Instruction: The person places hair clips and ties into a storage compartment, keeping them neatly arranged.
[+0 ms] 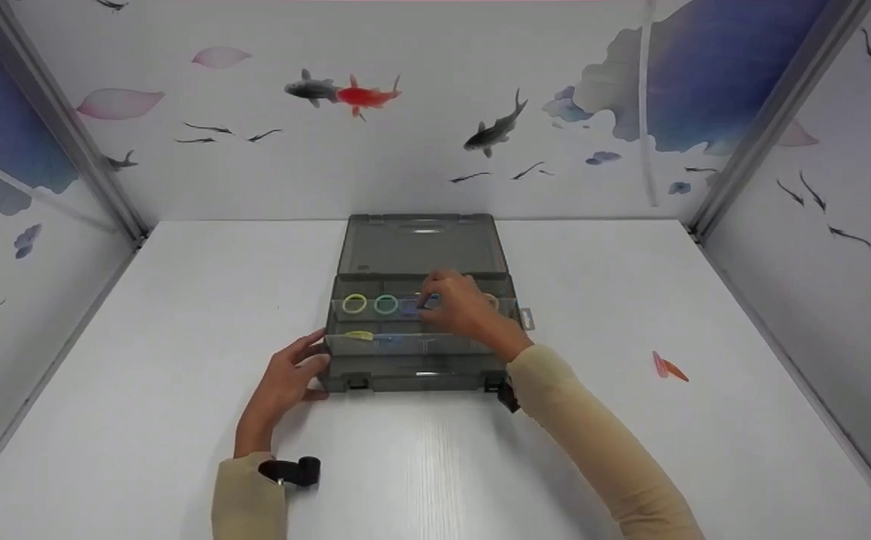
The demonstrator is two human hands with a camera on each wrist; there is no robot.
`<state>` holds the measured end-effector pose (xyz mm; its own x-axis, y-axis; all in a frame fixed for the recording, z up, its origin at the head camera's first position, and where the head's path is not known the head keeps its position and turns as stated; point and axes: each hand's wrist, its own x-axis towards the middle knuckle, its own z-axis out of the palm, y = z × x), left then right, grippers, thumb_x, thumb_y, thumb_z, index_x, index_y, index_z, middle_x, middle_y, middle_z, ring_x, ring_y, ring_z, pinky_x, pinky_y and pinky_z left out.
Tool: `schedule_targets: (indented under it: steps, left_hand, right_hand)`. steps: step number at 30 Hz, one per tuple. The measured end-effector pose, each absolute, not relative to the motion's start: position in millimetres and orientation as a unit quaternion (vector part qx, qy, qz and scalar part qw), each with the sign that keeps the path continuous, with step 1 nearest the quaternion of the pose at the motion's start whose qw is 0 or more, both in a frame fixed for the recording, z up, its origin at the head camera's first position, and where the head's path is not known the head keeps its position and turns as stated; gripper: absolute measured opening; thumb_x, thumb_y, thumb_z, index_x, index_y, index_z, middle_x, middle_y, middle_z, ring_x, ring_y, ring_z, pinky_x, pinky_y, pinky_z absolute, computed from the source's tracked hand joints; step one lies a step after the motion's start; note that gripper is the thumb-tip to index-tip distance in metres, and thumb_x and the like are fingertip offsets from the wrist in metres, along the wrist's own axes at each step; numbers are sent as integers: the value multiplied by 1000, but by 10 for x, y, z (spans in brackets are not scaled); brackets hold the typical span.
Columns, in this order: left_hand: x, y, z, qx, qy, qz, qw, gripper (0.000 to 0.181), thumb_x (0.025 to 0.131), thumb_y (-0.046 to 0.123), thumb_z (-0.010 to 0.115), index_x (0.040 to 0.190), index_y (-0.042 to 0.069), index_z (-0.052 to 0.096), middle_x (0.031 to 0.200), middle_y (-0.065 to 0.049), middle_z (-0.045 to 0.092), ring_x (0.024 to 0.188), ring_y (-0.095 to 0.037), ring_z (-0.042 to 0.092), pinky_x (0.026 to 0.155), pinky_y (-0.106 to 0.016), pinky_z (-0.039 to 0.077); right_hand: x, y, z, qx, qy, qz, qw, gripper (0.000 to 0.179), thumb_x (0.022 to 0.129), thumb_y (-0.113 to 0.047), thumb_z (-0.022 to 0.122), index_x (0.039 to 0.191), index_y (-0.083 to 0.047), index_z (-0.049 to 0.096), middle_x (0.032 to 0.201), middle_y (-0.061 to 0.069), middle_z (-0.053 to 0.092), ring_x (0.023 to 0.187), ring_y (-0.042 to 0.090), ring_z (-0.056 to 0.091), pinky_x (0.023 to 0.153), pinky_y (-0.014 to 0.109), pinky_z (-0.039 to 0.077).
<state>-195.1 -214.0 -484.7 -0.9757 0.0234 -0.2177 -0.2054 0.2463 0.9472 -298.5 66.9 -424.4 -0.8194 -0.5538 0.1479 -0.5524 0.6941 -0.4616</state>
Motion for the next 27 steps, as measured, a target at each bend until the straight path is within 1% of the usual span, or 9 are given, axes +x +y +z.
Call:
schedule_targets:
  steps: [2,4,11,14,18,21,27]
  left_hand:
    - [-1942,-2144,-4847,-61,784,611,90,55,103,14,51,156,16,36,157,-21,40,133,-39,52,83,-39,63]
    - [-1925,-2148,-4855,-64,784,611,90,55,103,14,51,156,16,37,157,-21,40,133,-40,52,83,-40,63]
    - [-1882,-2143,-4885,-69,785,608,96,55,104,13,49,157,15,35,157,-23,39,136,-42,49,84,-41,63]
    - [-1901,-2137,-4871,-67,787,606,94,55,104,14,49,157,15,34,157,-23,39,136,-42,50,84,-41,63]
    - [-1924,-2133,-4841,-63,788,605,91,55,104,15,49,157,15,35,157,-22,39,136,-41,50,85,-42,63]
    - [-1931,-2128,-4826,-62,787,607,93,55,104,15,49,157,15,35,157,-22,39,136,-41,49,85,-42,63]
    - [-1933,-2116,-4815,-60,785,609,94,55,104,16,50,157,15,35,158,-22,39,138,-42,48,85,-43,62]
  right_hand:
    - [-2988,631,-4300,-296,920,-258,6,12,91,-18,74,97,-9,77,122,11,64,120,33,57,111,62,38]
    - [-2985,593,-4356,-289,921,-262,19,12,91,-19,75,97,-9,77,123,11,64,122,33,56,112,62,36]
    - [-2959,499,-4464,-268,927,-253,64,12,89,-19,76,94,-9,79,126,10,64,128,33,53,117,67,28]
    - [-2968,485,-4444,-258,931,-248,69,9,88,-19,77,90,-10,79,124,9,65,128,32,54,118,69,25]
    - [-2997,486,-4416,-246,938,-236,70,7,87,-18,79,87,-11,79,123,7,67,126,31,55,118,68,27]
    - [-3010,494,-4411,-236,942,-226,75,6,86,-17,79,87,-11,79,120,6,68,125,31,56,118,65,29]
    - [-3025,502,-4407,-214,950,-214,82,8,86,-17,80,91,-12,80,113,5,71,123,31,56,120,67,24]
